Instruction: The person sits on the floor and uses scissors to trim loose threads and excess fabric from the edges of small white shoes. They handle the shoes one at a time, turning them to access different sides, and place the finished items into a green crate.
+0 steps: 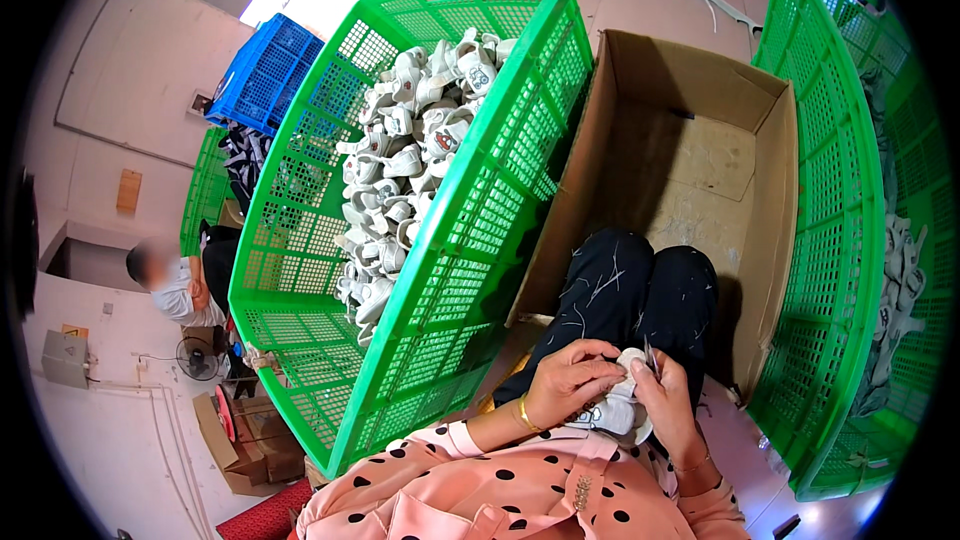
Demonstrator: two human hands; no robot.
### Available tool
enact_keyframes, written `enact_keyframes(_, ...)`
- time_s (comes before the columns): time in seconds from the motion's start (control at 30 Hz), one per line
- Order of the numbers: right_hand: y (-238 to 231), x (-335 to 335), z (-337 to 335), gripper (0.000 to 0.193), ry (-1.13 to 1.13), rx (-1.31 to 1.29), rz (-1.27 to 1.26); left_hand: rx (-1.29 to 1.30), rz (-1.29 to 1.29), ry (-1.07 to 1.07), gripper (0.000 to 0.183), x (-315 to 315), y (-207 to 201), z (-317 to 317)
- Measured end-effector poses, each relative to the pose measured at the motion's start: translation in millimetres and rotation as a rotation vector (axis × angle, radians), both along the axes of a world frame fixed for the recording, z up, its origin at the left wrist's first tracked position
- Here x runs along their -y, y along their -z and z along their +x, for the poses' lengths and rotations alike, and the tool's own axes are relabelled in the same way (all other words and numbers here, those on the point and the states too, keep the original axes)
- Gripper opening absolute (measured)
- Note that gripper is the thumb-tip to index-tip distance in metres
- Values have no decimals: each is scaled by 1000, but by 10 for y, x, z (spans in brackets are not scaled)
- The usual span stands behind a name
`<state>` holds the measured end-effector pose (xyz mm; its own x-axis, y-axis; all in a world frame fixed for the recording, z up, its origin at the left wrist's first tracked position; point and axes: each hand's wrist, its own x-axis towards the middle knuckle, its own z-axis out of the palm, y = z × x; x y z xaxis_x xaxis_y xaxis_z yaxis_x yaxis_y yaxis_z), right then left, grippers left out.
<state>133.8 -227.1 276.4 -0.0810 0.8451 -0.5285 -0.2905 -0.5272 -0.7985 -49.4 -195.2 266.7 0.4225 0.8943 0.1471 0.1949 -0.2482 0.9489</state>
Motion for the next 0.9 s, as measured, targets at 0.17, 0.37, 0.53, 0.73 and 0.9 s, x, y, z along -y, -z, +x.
enact_keyframes(0.17, 0, -12, -40, 19, 7, 5, 9, -90, 118, -1, 11, -24, -31, 12)
enact_keyframes(0.37, 39, 14, -33, 17, -6, 2, 7, 11, -3, -222, 3, -159, -32, 25)
enact_keyframes(0.53, 39, 27, -34, 14, 6, 20, 26, -152, 31, -167, 17, -331, -11, -160)
enact_keyframes(0.73, 174, 84, -89, 23, -37, 214, 199, -294, -50, 58, 34, -52, -132, -76)
enact_keyframes(0.9, 134, 97, -124, 26, -26, 302, 247, -234, -47, 102, 22, -5, 8, -62)
